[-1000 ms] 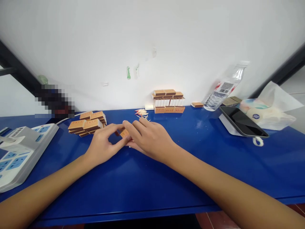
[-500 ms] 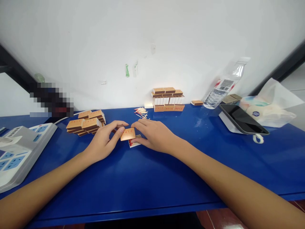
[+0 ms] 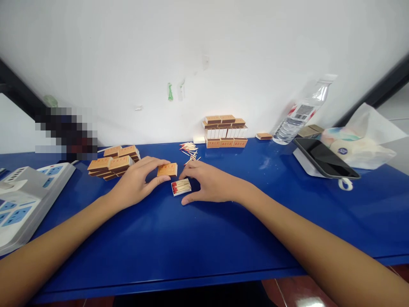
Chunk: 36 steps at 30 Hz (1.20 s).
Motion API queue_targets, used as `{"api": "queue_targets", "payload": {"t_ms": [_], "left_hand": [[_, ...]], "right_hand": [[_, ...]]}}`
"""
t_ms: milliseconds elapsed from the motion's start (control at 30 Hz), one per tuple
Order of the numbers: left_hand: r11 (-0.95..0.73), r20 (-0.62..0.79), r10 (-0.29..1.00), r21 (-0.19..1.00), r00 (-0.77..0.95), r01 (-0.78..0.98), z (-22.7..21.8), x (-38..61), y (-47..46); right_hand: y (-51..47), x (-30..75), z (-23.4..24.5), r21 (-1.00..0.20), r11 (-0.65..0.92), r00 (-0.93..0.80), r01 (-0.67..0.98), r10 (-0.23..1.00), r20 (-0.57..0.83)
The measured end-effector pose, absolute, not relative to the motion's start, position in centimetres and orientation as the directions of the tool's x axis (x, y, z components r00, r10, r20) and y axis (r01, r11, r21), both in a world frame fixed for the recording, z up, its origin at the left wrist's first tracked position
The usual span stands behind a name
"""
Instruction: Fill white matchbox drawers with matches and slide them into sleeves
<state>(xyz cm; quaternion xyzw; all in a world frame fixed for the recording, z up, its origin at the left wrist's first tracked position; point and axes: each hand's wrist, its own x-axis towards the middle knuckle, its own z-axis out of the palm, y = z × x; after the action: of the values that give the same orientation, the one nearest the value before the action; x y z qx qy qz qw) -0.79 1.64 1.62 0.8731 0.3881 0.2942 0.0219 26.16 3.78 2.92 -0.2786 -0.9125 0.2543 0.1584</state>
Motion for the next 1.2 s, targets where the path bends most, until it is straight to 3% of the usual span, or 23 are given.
{"api": "queue_targets", "payload": {"t_ms": [167,467,733,1200], "left_hand": [[-0.635,0.423,0.761,0.33,0.492,0.699,1.2,-1.1,2.0],[-0.633,0.4,0.769,0.365,0.499,0.683,0.9,-1.2,2.4],[-0.638,0.366,0.77,0.425,0.522,0.642,0.9,-1.1,2.5],[-0.633,0.357,0.774,0.448,0.523,0.631,0.8,-0.9,2.5]], "right_hand": [[4.5,26.4,2.9,-0.591,0.675,-0.779,0.441,0.615,0.122],[6.0,28.0,3.6,-0.637,0.6,-0.716,0.484,0.69,0.107],[6.1,27.7,2.9,-0.795,0.507,-0.701,0.334,0.697,0.15],[6.6,27.5,2.1,-0.908,0.353,-0.685,0.225,0.72,0.11]]}}
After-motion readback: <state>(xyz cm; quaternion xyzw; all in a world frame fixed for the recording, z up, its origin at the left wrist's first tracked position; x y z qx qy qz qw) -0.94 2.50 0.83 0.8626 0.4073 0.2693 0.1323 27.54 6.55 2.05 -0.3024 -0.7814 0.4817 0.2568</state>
